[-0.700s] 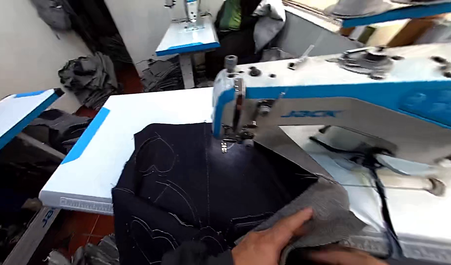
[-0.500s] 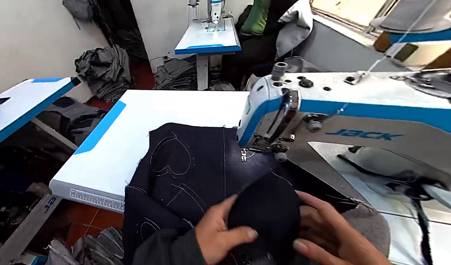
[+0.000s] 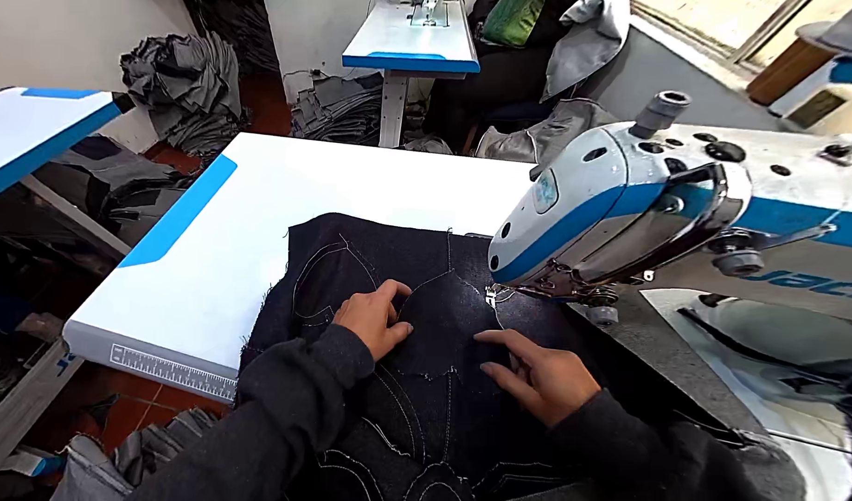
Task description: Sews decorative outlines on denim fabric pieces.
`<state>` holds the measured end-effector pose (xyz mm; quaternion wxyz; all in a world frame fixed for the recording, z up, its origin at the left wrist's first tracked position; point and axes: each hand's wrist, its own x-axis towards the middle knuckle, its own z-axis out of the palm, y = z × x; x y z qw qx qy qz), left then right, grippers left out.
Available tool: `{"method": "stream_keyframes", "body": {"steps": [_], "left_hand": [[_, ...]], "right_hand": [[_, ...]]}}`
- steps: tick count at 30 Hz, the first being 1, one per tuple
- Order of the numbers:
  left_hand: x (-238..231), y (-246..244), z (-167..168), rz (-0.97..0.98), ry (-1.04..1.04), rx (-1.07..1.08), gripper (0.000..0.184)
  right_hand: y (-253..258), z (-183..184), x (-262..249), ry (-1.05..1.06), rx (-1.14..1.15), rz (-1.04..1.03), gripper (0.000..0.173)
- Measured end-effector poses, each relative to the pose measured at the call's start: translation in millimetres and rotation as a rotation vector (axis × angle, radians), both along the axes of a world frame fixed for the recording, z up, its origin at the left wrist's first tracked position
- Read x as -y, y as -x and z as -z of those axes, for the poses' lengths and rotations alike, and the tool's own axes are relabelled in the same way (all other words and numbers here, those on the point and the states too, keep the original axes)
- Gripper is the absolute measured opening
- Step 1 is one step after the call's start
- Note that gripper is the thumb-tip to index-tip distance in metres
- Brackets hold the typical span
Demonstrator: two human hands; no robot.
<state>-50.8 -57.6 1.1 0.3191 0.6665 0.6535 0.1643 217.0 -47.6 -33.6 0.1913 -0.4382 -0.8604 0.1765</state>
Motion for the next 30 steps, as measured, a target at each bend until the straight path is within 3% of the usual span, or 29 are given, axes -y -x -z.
{"method": "stream_keyframes", "body": {"steps": [5,11,25,30], "left_hand": [[0,6,3,0.046,-0.042,0.013,0.067],[2,14,20,0.089,-0.235,0.051,0.028],[2,14,11,0.018,-0.139,0.068,0.024],[11,5,1,-0.037,-0.125,-0.048,0.028]], "right_hand": [[-5,11,-5,0.027,-0.126,0.001,0.042],[-6,16,-5,0.084,-0.201,0.011,0.044],[-8,13,-7,0.111,-0.141,0.033,0.049],[-9,9,-3,-0.222,0.057,0.018,0.054]]}}
